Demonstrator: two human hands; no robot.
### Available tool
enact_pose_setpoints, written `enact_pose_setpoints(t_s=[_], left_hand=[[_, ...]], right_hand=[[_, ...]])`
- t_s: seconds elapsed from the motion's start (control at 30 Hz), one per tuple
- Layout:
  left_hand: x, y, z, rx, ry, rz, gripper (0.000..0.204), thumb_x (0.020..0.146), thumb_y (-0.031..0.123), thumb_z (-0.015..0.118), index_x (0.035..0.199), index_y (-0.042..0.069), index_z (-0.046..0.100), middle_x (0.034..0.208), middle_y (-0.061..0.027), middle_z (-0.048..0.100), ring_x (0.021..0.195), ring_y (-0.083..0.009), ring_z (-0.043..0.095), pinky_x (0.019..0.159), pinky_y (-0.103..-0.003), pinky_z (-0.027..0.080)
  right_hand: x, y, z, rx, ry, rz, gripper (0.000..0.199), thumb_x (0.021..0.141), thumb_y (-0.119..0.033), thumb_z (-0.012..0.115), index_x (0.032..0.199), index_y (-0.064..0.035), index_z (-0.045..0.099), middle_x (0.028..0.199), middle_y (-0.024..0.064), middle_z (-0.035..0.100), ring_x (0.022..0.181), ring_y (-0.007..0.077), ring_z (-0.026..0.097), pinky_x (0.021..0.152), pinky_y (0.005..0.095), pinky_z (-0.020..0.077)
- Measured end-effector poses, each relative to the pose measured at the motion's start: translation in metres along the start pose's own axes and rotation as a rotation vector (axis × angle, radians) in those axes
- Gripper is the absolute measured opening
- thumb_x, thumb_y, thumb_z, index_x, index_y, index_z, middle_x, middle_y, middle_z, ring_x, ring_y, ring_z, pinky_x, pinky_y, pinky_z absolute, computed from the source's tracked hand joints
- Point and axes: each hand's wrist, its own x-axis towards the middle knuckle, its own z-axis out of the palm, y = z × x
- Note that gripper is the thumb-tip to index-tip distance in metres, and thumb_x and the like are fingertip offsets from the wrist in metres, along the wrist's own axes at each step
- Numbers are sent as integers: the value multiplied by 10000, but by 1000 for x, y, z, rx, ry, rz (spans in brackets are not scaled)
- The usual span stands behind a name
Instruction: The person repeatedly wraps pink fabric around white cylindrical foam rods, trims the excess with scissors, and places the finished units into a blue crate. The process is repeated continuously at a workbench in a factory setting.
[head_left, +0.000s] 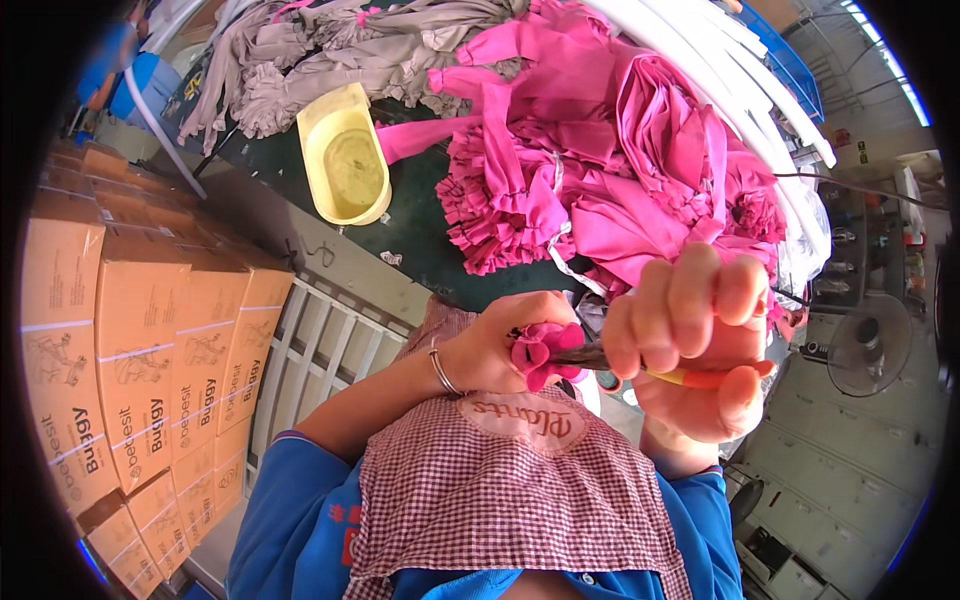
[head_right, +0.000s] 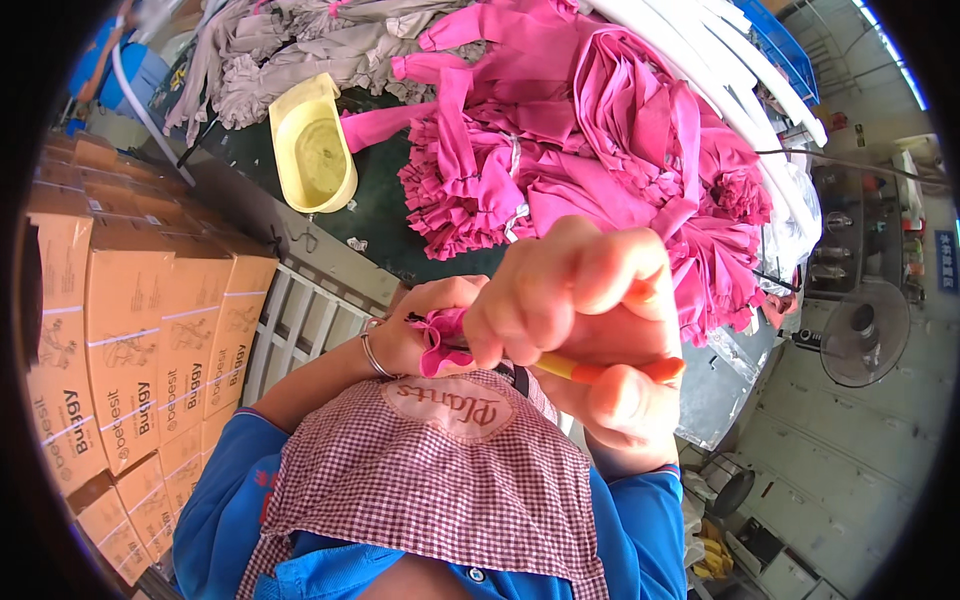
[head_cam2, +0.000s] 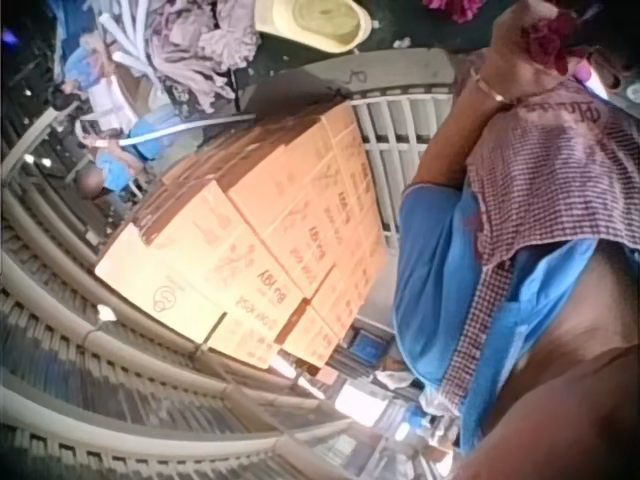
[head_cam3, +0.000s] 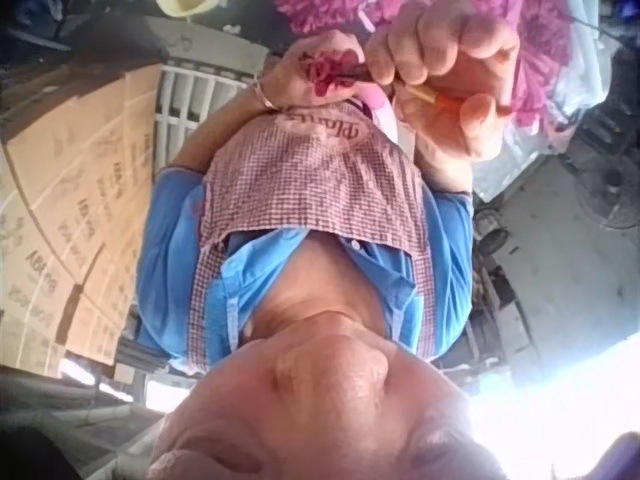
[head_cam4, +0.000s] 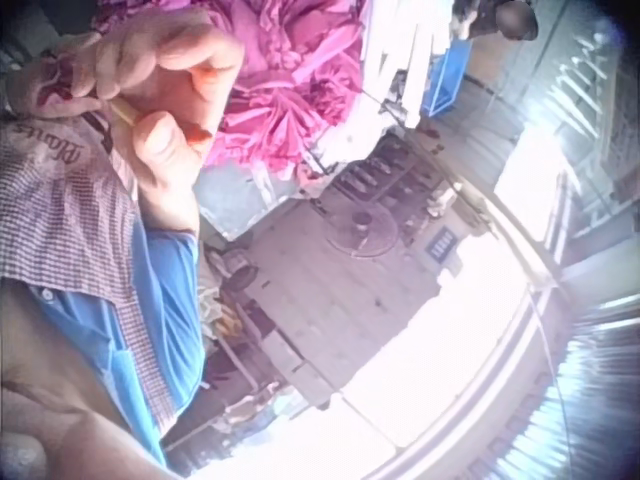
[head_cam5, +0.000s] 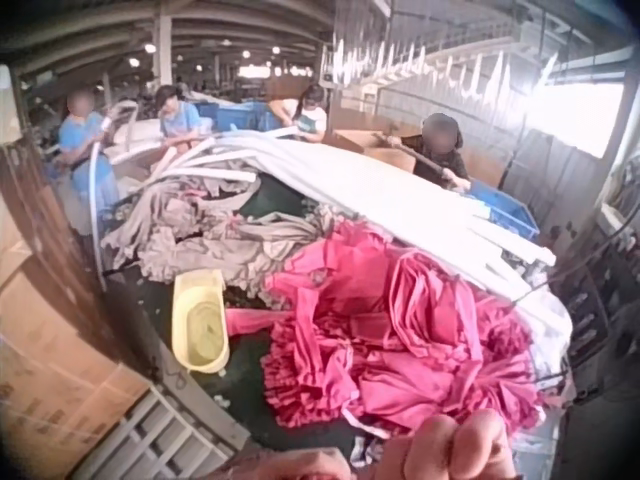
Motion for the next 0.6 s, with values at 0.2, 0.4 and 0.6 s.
enact_pose_setpoints(t_s=[0.2,0.4,0.6], left_hand=[[0,-4,3,31,-61,-29,497,636,53,835,1044,73,552,904,-71,624,750,-222,589,732,-334,481],[-1,-8,6,-78,-41,-97,464,634,58,834,1012,76,565,910,-57,634,765,-197,596,698,-313,481],[24,22,22,-121,14,-337,273,747,94,798,959,48,632,904,-44,666,812,-122,628,735,-278,504]], right_hand=[[-3,0,2,-29,43,114,593,785,-269,755,1260,-74,459,957,96,495,815,212,540,662,380,502],[9,1,2,-171,33,136,330,959,-321,568,1114,-41,486,863,83,499,688,150,454,590,300,398],[49,-11,12,-165,144,6,348,1027,-442,411,969,-104,472,751,12,382,537,84,278,437,234,234]])
